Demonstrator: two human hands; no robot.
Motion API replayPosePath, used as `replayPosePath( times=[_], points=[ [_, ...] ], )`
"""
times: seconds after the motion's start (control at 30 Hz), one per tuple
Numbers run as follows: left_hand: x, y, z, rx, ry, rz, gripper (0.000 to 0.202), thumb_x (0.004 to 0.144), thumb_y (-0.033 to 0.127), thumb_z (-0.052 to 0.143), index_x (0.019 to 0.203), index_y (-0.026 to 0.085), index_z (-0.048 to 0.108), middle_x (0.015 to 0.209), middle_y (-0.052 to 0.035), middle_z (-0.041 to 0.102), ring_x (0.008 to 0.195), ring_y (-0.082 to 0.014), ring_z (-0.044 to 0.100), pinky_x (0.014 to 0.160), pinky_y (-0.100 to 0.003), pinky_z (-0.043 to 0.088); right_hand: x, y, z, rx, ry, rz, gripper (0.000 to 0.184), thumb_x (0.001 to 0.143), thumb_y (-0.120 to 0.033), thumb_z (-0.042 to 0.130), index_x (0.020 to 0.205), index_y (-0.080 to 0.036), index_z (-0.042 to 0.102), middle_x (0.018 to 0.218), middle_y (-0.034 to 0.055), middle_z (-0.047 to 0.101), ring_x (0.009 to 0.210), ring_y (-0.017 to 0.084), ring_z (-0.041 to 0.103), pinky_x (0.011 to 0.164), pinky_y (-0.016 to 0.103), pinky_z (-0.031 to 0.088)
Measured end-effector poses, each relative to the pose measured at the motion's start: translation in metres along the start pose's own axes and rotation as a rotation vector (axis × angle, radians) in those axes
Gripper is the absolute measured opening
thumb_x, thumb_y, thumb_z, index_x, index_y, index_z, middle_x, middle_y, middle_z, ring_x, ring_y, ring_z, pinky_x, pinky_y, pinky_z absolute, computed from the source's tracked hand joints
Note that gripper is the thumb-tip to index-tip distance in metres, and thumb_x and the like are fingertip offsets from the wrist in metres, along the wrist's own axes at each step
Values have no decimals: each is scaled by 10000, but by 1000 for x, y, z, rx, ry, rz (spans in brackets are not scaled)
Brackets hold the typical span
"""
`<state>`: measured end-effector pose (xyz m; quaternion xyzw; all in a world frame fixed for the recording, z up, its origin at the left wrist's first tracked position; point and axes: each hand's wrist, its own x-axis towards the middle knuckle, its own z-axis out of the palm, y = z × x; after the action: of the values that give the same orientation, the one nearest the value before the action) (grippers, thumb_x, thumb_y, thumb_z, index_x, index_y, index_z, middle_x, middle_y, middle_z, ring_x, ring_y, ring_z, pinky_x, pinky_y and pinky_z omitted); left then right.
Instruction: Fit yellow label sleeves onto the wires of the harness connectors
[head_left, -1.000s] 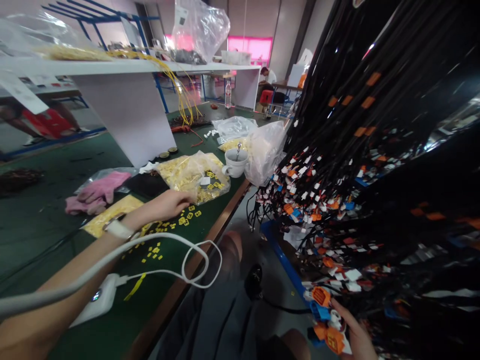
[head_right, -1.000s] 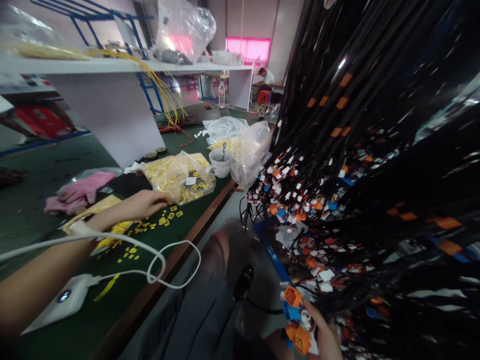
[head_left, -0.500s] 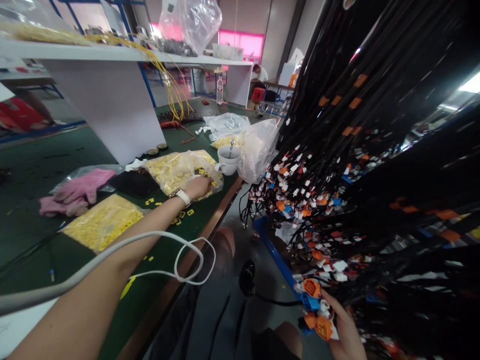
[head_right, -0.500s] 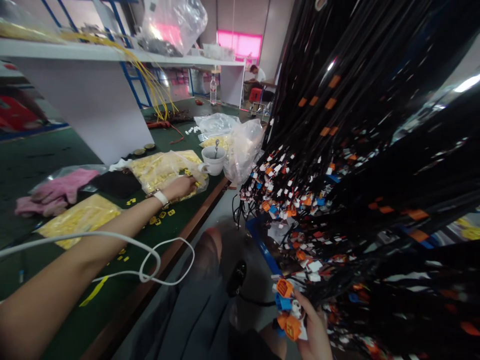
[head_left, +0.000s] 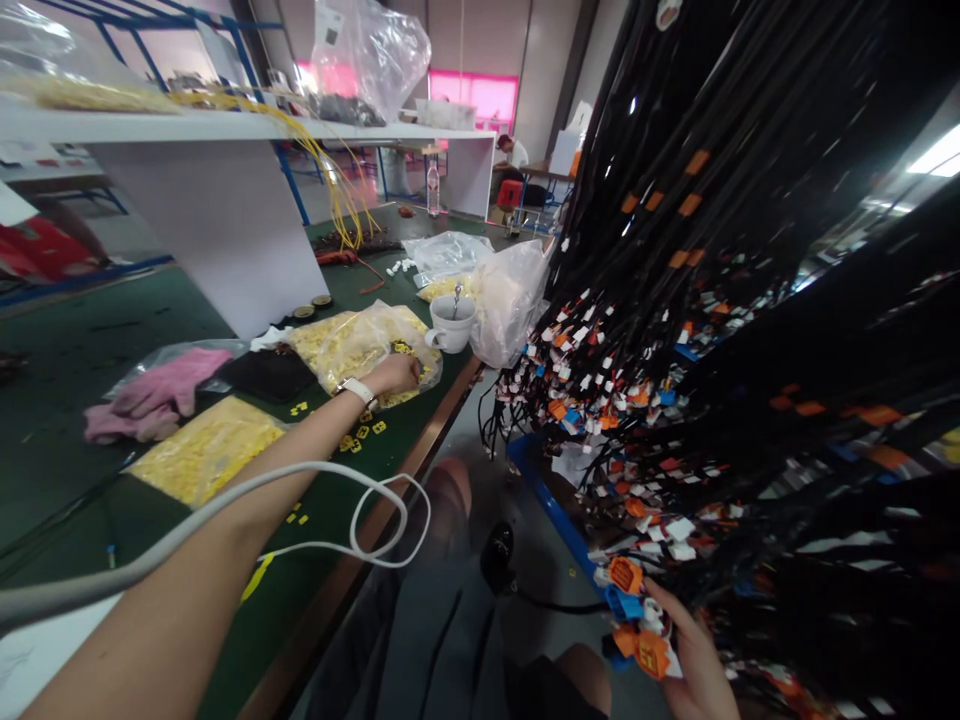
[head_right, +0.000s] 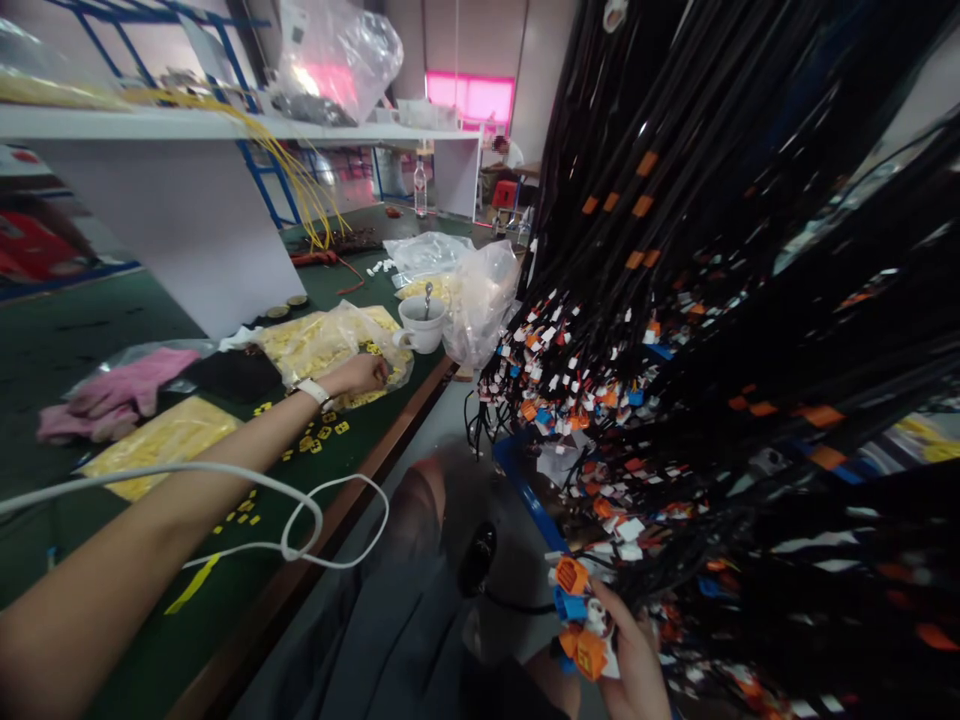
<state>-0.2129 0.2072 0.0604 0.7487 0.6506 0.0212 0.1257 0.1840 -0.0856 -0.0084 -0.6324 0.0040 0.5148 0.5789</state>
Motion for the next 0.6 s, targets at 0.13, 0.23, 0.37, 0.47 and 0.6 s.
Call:
replayPosePath(
  times=[0.13, 0.23, 0.37, 0.47, 0.6],
  points=[
    [-4, -5, 1, -37, 78, 13, 270, 597, 184, 589, 855, 138, 653, 837, -54, 674, 749, -181, 604, 637, -218, 409, -1, 0, 0, -11, -14, 1, 417, 372, -239, 821, 741, -146, 651, 639, 9, 673, 508, 183, 613, 492, 267, 508],
    [-6, -9, 4, -44, 177, 26, 300, 620, 168, 551, 901, 126, 645, 890, -87, 662, 817, -207, 595, 707, -252, 422, -3, -1, 3, -10, -25, -4, 418, 371, -226, 820, 744, -148, 648, 646, 7, 676, 509, 180, 612, 501, 270, 512],
    [-8, -10, 7, -59, 282, 55, 284, 655, 151, 509, 901, 108, 643, 894, -112, 638, 880, -226, 572, 788, -291, 425, -5, -2, 6, -29, -25, -21, 414, 364, -224, 809, 735, -145, 645, 656, 18, 678, 522, 200, 618, 462, 278, 499],
    [-10, -8, 7, -89, 352, 59, 279, 690, 143, 487, 921, 97, 636, 923, -125, 612, 913, -223, 552, 824, -300, 420, -4, -1, 6, -36, -34, -8, 400, 382, -250, 809, 729, -139, 645, 626, 17, 669, 480, 193, 600, 437, 287, 490],
    [-12, -8, 5, -148, 423, 44, 265, 733, 160, 475, 930, 92, 638, 933, -125, 583, 908, -208, 541, 845, -302, 418, -5, -2, 5, -30, -40, 25, 381, 392, -255, 811, 721, -151, 649, 612, 15, 667, 470, 197, 595, 427, 289, 486]
  ],
)
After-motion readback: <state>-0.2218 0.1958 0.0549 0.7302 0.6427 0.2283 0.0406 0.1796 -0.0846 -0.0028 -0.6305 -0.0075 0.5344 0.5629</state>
